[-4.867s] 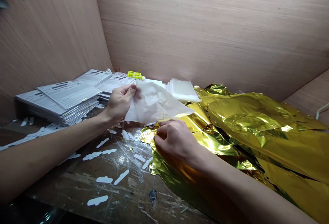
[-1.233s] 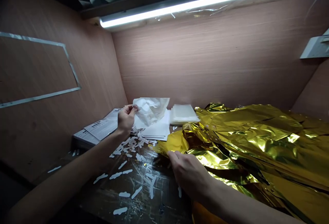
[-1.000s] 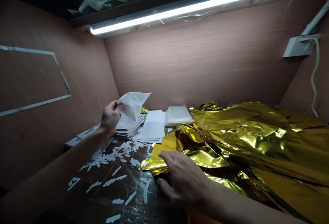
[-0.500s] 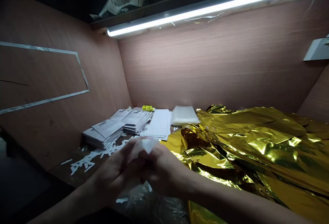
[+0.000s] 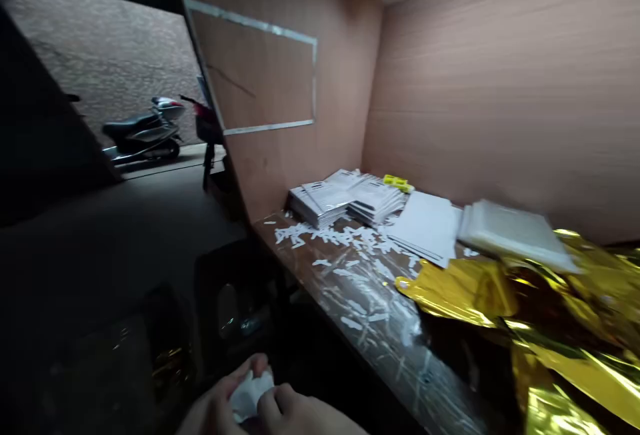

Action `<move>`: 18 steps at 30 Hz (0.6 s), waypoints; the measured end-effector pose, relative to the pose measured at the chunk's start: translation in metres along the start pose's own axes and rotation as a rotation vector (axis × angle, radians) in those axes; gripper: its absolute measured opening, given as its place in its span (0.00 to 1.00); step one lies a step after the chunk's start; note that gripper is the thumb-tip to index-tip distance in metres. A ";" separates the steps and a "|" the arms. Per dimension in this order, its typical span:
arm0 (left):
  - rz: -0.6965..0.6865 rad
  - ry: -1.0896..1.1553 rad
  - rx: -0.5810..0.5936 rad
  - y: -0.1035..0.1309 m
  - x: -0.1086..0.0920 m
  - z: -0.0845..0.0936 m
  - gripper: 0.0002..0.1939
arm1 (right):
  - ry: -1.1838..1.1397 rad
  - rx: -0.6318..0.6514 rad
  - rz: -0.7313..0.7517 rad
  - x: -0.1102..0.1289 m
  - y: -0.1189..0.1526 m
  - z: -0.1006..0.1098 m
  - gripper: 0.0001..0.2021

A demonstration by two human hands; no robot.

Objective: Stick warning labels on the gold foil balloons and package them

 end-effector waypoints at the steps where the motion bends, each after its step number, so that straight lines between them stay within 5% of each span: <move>1: 0.046 0.120 0.006 0.004 0.008 0.001 0.17 | -0.023 -0.014 0.084 0.013 -0.005 -0.008 0.18; 5: 0.080 0.341 0.078 0.007 0.002 0.011 0.20 | -0.248 0.034 0.339 0.036 -0.018 -0.033 0.13; 8: -0.081 0.107 0.055 -0.001 -0.030 0.046 0.24 | -0.312 0.364 0.251 0.017 -0.025 -0.097 0.11; 10: -0.172 -0.189 -0.053 -0.006 -0.052 0.085 0.28 | -0.225 0.638 -0.010 -0.021 -0.021 -0.155 0.09; 13: -0.263 -0.608 -0.226 -0.006 -0.078 0.152 0.28 | -0.121 0.802 -0.143 -0.057 -0.020 -0.204 0.05; 18: -0.382 -0.971 -0.424 0.000 -0.100 0.265 0.24 | -0.069 0.901 -0.088 -0.050 -0.050 -0.218 0.09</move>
Point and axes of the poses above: each hand's wrist, its own y-axis away from the middle knuckle, its own z-axis out of the back of the hand, x = y × z, the point moved 10 cm from there along -y, towards the middle knuckle, and after that the axes turned 3 degrees about -z, right-handed, at the moved point
